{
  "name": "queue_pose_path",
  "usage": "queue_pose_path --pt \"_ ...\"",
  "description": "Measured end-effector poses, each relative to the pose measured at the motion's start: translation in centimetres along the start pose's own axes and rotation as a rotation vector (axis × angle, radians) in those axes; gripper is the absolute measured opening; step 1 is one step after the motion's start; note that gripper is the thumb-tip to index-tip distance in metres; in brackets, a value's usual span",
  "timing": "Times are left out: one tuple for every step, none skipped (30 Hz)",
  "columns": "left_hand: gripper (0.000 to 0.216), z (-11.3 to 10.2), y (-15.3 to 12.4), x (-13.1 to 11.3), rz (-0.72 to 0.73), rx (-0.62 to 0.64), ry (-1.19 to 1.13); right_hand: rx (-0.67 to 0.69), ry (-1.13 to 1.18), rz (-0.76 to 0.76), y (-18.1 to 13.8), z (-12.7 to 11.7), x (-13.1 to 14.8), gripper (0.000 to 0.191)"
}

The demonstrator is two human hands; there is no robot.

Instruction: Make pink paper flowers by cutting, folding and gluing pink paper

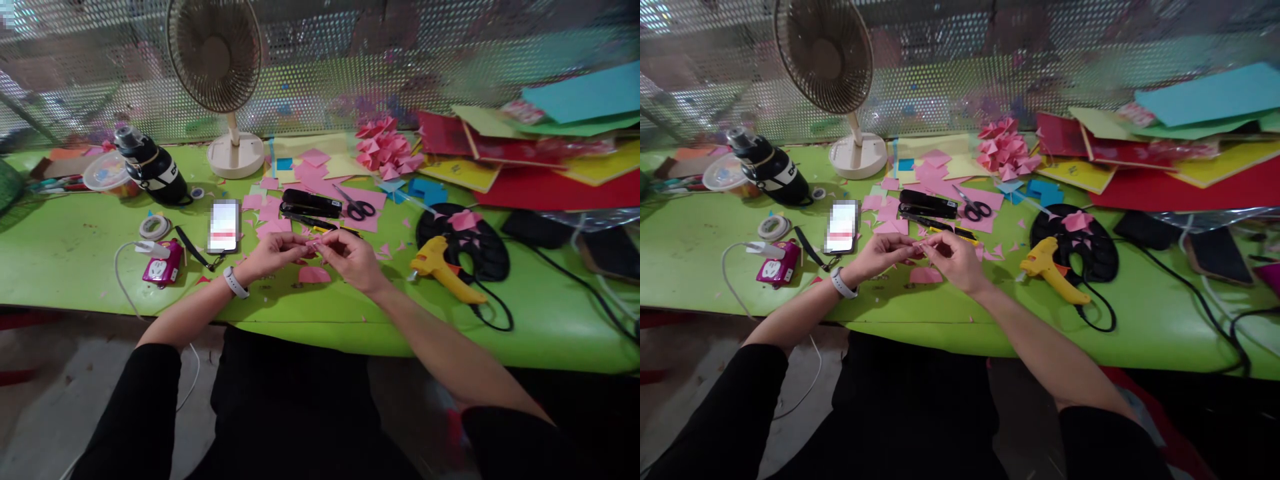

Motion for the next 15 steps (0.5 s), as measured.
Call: queue_pose_path --pt "0.035 0.0 0.0 0.05 0.0 -0.002 -0.001 -0.002 -0.004 -0.001 0.01 0.0 0.04 0.025" --pt "0.035 -0.02 0.0 0.11 0.0 -0.003 -0.002 -0.004 -0.009 -0.002 0.03 -0.01 0.09 0.025" --pt "0.034 -0.03 0.01 0.17 -0.001 -0.004 -0.003 -0.007 -0.016 -0.001 0.04 -0.03 0.12 0.026" --pt "0.033 -0.05 0.01 0.22 -0.005 -0.005 -0.003 -0.008 -0.024 0.0 0.05 -0.04 0.12 0.026" --pt "0.032 -0.06 0.02 0.26 -0.01 -0.004 -0.002 -0.008 -0.031 -0.001 0.06 -0.04 0.09 0.026" --pt "0.031 -0.06 0.03 0.29 -0.015 -0.005 -0.001 -0.006 -0.038 -0.002 0.07 -0.04 0.03 0.026" --pt "0.031 -0.06 0.04 0.3 -0.017 -0.007 -0.002 -0.004 -0.043 -0.004 0.07 -0.04 -0.05 0.026" --pt "0.031 -0.05 0.05 0.29 -0.019 -0.008 -0.003 -0.004 -0.048 -0.003 0.06 -0.04 -0.15 0.026" --pt "0.031 -0.03 0.06 0.27 -0.019 -0.01 -0.005 -0.002 -0.051 -0.001 0.06 -0.03 -0.24 0.025" --pt "0.031 -0.01 0.07 0.25 -0.02 -0.01 -0.008 0.0 -0.051 0.004 0.06 -0.03 -0.29 0.025" --pt "0.032 0.01 0.07 0.21 -0.018 -0.009 -0.012 0.003 -0.048 0.01 0.06 -0.05 -0.29 0.026" --pt "0.032 0.02 0.08 0.18 -0.016 -0.005 -0.017 0.006 -0.04 0.02 0.06 -0.09 -0.22 0.026" --pt "0.032 0.04 0.08 0.15 -0.015 0.001 -0.023 0.006 -0.022 0.031 0.08 -0.16 -0.08 0.027" --pt "0.032 0.05 0.07 0.12 -0.016 0.006 -0.031 0.003 0.003 0.046 0.11 -0.26 0.11 0.027" --pt "0.033 0.05 0.07 0.1 -0.018 0.007 -0.041 -0.001 0.033 0.063 0.14 -0.38 0.34 0.028"
Point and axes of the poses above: each hand's wrist, its own y-axis towards the middle knuckle, its own z-axis out of the palm, x = y × z, the point moved 1 cm from there along y, towards the middle knuckle, and after that the axes turned 9 degrees about -y, right-handed, at the moved point
